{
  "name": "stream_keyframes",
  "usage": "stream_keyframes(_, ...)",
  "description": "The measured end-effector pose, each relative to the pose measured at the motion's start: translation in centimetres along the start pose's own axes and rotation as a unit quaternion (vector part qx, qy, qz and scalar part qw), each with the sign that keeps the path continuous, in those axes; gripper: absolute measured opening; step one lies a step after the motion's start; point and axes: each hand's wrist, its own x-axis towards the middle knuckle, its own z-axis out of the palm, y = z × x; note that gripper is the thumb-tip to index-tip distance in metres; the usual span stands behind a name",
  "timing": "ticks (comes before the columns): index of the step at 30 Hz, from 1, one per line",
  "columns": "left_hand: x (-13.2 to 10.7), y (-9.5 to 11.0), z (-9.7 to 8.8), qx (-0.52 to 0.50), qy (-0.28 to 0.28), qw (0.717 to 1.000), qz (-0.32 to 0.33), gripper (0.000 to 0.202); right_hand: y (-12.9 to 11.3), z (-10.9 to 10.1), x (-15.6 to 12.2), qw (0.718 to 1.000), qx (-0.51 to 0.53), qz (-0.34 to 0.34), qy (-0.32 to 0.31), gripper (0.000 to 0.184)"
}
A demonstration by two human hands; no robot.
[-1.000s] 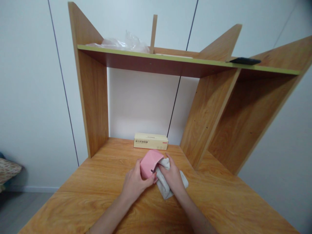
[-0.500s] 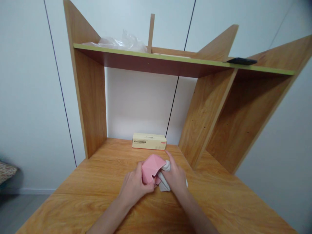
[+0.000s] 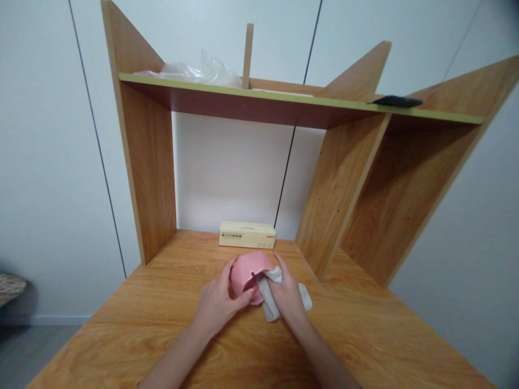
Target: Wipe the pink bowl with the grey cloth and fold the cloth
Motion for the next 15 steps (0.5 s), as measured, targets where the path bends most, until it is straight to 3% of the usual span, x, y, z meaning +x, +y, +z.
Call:
stream_keyframes(3,0.0,-0.4,0.5,-0.083,0.014,0.996,0.031,0.07,-0.4,0.3,0.0,0.996,0.086,0.0,0.026,0.041)
stream_keyframes(8,-0.2,-0.5,1.7,-0.151,-0.029,0.988,0.03,0.054,-0.4,1.5,-0.2,0.982,0.172,0.037,-0.066,0.025)
stream_keyframes(11,-0.3,-0.3,1.6,-0.119,-0.012,0.993,0.009,0.048,-0.2,1.5,-0.1,0.989,0.138,0.036,-0.048,0.03)
stream_keyframes(15,-0.3,0.1,1.2,-0.057,0.01,0.998,0.001,0.045,0.1,0.2,0.1,0.999,-0.033,0.017,0.036,0.057)
